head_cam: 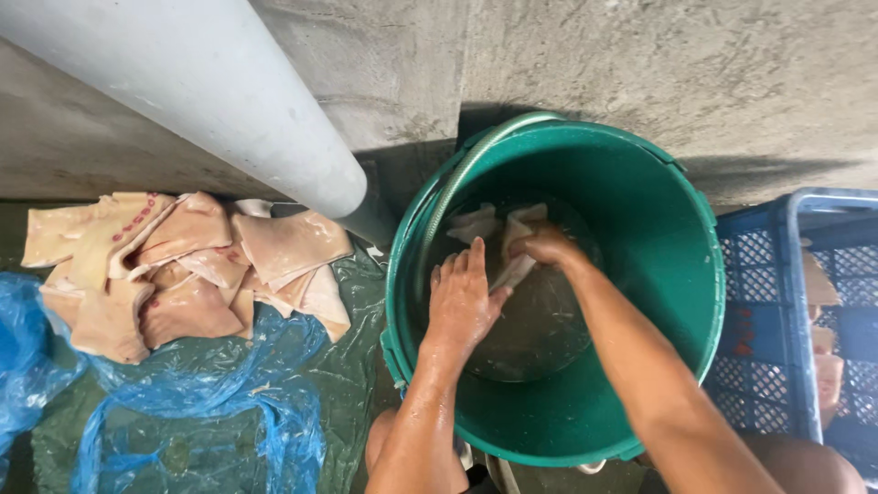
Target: The person washes flat, pale animal products by hand in a green bucket of water, then places them into a blue basket. The person repeatedly submerges, rubs, and rinses each piece before transferring it.
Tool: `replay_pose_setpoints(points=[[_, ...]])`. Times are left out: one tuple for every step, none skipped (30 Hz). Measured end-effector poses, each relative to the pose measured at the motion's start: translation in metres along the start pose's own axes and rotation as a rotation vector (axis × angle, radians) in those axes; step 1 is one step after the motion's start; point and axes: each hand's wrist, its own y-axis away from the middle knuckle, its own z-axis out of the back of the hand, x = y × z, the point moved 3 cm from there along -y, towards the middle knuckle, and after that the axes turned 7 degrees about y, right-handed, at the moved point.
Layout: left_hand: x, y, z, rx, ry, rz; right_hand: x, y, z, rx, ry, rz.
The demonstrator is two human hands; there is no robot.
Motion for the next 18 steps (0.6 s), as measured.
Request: replay_pose_setpoints(points=[[-0.004, 0.0, 0.003, 0.022, 0.056, 0.012, 0.014, 0.026, 0.021, -0.008, -0.011, 0.05], [-0.007, -0.001, 0.005, 0.078, 0.083, 0.049, 0.027, 0.055, 0.041, 0.037, -0.137, 0.117], [-0.011, -0.002, 0.008, 0.132, 0.107, 0.082, 0.039, 0.084, 0.062, 0.078, -0.262, 0.187], [-0.016, -0.001, 0.009, 0.185, 0.131, 0.115, 0.051, 0.11, 0.078, 0.118, -0.387, 0.259], [-0.025, -0.001, 0.01, 0.155, 0.2, 0.029, 0.061, 0.136, 0.091, 0.137, -0.482, 0.326], [-0.034, 0.0, 0.01, 0.123, 0.267, -0.059, 0.067, 0.161, 0.099, 0.157, -0.576, 0.394], [-0.041, 0.004, 0.009, 0.097, 0.33, -0.139, 0.071, 0.181, 0.101, 0.184, -0.677, 0.457], [-0.046, 0.008, 0.007, 0.092, 0.581, -0.2, 0.074, 0.193, 0.103, 0.166, -0.736, 0.471], [-0.049, 0.012, 0.004, 0.09, 0.83, -0.263, 0.075, 0.2, 0.101, 0.143, -0.798, 0.485], [-0.05, 0.015, 0.001, 0.088, 1.079, -0.325, 0.074, 0.203, 0.099, 0.12, -0.86, 0.499], [-0.045, 0.017, -0.007, 0.154, 1.138, -0.203, 0.074, 0.202, 0.092, 0.142, -0.958, 0.487], [-0.039, 0.017, -0.013, 0.219, 1.192, -0.079, 0.074, 0.198, 0.082, 0.164, -1.057, 0.474], [-0.033, 0.015, -0.018, 0.281, 1.238, 0.039, 0.074, 0.19, 0.075, 0.187, -1.153, 0.47], [-0.027, 0.01, -0.023, 0.217, 1.288, 0.163, 0.071, 0.185, 0.069, 0.144, -1.21, 0.493], [-0.024, 0.007, -0.032, 0.149, 1.339, 0.296, 0.064, 0.183, 0.058, 0.106, -1.266, 0.507], [-0.019, 0.005, -0.04, 0.08, 1.386, 0.43, 0.055, 0.178, 0.053, 0.068, -1.322, 0.521], [-0.017, 0.005, -0.046, -0.001, 1.376, 0.436, 0.04, 0.172, 0.052, 0.041, -1.321, 0.466], [-0.014, 0.005, -0.051, -0.082, 1.365, 0.442, 0.023, 0.165, 0.054, 0.013, -1.319, 0.41]])
